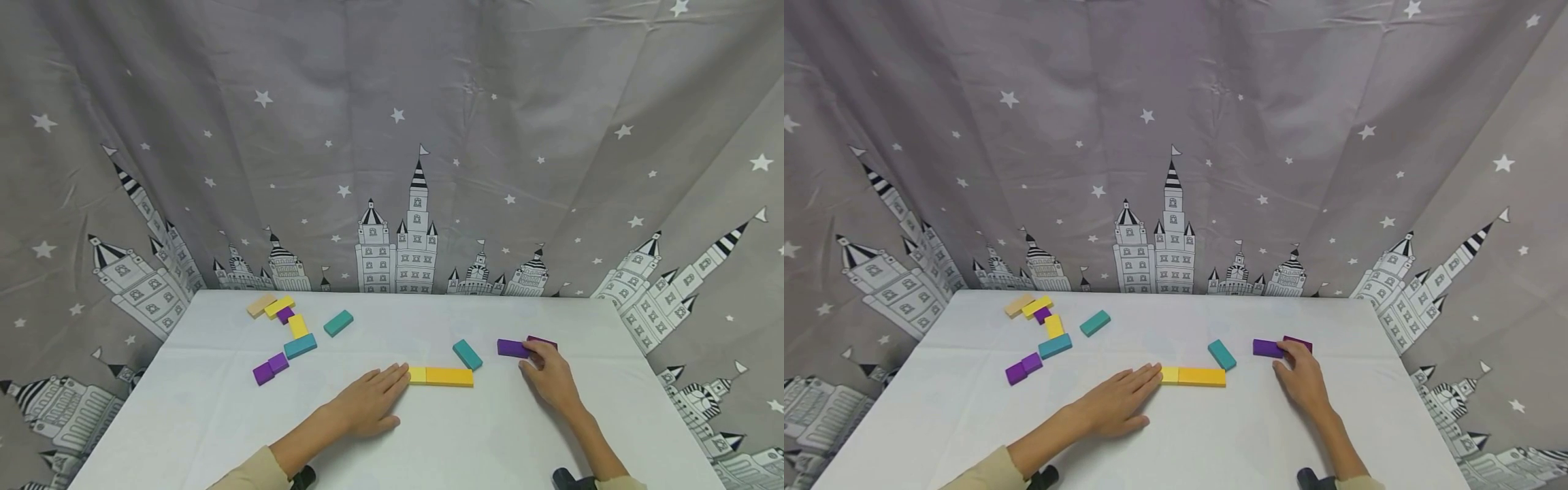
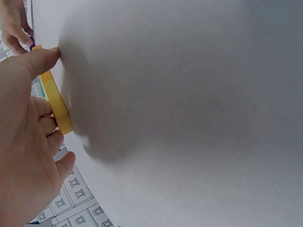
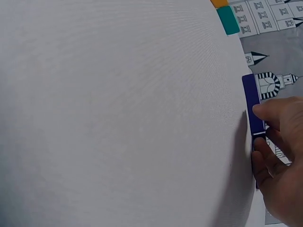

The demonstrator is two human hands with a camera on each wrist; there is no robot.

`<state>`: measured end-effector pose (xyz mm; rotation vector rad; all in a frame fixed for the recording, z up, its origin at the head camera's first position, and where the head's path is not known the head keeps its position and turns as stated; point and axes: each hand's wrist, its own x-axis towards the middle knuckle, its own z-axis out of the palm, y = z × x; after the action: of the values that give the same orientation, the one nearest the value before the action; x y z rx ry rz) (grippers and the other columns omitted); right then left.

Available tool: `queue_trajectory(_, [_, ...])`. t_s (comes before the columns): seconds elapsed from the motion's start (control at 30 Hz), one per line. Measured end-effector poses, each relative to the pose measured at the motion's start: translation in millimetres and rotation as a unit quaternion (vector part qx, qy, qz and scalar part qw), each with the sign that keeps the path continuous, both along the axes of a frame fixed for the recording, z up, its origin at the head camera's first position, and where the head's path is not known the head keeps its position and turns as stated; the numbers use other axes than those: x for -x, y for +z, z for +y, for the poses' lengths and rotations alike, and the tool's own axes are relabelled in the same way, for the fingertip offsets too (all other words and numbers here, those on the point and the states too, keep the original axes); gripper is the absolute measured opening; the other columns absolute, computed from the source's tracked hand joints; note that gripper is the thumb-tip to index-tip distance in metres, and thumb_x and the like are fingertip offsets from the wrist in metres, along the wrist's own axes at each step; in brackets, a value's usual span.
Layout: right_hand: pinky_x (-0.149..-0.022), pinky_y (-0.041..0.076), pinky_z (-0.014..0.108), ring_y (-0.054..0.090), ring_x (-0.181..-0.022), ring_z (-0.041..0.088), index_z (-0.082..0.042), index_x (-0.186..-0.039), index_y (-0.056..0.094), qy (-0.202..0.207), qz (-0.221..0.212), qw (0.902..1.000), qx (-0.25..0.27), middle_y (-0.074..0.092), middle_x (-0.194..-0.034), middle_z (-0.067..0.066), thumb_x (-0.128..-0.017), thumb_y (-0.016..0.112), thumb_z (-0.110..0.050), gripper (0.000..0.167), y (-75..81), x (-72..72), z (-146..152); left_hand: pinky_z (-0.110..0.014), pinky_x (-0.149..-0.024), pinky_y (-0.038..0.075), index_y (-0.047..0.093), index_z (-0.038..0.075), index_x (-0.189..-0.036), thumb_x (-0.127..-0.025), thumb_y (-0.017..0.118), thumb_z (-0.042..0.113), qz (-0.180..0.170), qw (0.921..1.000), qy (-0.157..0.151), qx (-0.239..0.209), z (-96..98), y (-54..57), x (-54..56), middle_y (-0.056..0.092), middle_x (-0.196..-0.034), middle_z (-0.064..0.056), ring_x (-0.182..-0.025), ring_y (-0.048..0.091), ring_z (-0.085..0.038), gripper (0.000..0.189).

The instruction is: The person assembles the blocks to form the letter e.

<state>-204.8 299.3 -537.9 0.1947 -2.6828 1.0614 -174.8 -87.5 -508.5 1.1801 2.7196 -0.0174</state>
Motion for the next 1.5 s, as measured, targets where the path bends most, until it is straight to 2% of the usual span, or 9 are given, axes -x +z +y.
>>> queue_trajectory(0.13, [-0.091,0.052,0.05,0.063,-0.107,0.04,0.009,-0.127,0.061,0.004,0.0,1.0,-0.008,0.059,-0.125,0.028,-0.088,0.071,0.003,0.041,-1.5,1.8,0.1,-0.042,-0.117,0.027,0.029,0.007,-0.157,-0.1,0.054,0.048,-0.006,1.0,0.002,-0.001,0.4,0.7,-0.2,0.021,-0.164,-0.008,-0.149,0.022,-0.021,0.074])
queue_trajectory(0.43, [-0.085,0.052,0.053,0.062,-0.099,0.038,0.007,-0.121,0.067,0.002,0.012,0.9989,-0.044,0.061,-0.111,0.022,-0.084,0.073,0.003,0.038,-1.0,3.2,-1.4,-0.042,-0.118,0.026,0.027,0.007,-0.157,-0.101,0.052,0.049,-0.001,1.0,0.002,0.003,-0.2,-2.2,1.4,0.019,-0.164,-0.008,-0.149,0.02,-0.021,0.075])
queue_trajectory(0.7, [-0.098,0.045,0.059,0.057,-0.114,0.048,0.007,-0.118,0.066,0.009,0.001,0.9989,-0.045,0.064,-0.118,0.028,-0.085,0.074,0.001,0.035,0.1,5.2,-1.8,-0.043,-0.118,0.026,0.028,0.006,-0.157,-0.101,0.053,0.048,-0.005,1.0,0.002,-0.002,0.4,0.8,0.4,0.02,-0.164,-0.009,-0.149,0.02,-0.022,0.074])
queue_trajectory(1.0, [-0.097,0.045,0.06,0.058,-0.113,0.049,0.009,-0.12,0.066,0.0,-0.017,0.9977,-0.065,0.063,-0.117,0.03,-0.086,0.074,-0.003,0.036,3.3,4.4,-5.9,-0.042,-0.118,0.026,0.027,0.007,-0.157,-0.101,0.052,0.049,-0.003,1.0,0.001,0.004,0.2,-2.1,0.7,0.019,-0.164,-0.008,-0.149,0.019,-0.021,0.075])
queue_trajectory(1.23, [-0.097,0.045,0.06,0.059,-0.112,0.045,0.006,-0.121,0.067,-0.008,-0.023,0.9988,-0.043,0.064,-0.119,0.028,-0.087,0.074,-0.006,0.036,7.2,6.8,-14.1,-0.042,-0.118,0.026,0.027,0.008,-0.158,-0.101,0.052,0.05,0.0,1.0,0.003,0.007,-0.1,-4.1,1.9,0.018,-0.164,-0.008,-0.149,0.019,-0.021,0.075])
queue_trajectory(1.5, [-0.092,0.052,0.052,0.063,-0.106,0.038,0.004,-0.121,0.068,-0.001,-0.034,0.9993,-0.018,0.066,-0.115,0.023,-0.087,0.075,-0.006,0.036,15.8,17.2,-32.1,-0.042,-0.118,0.026,0.027,0.008,-0.158,-0.101,0.052,0.049,-0.005,1.0,0.006,0.004,-0.3,-3.7,1.3,0.018,-0.164,-0.008,-0.149,0.019,-0.021,0.075])
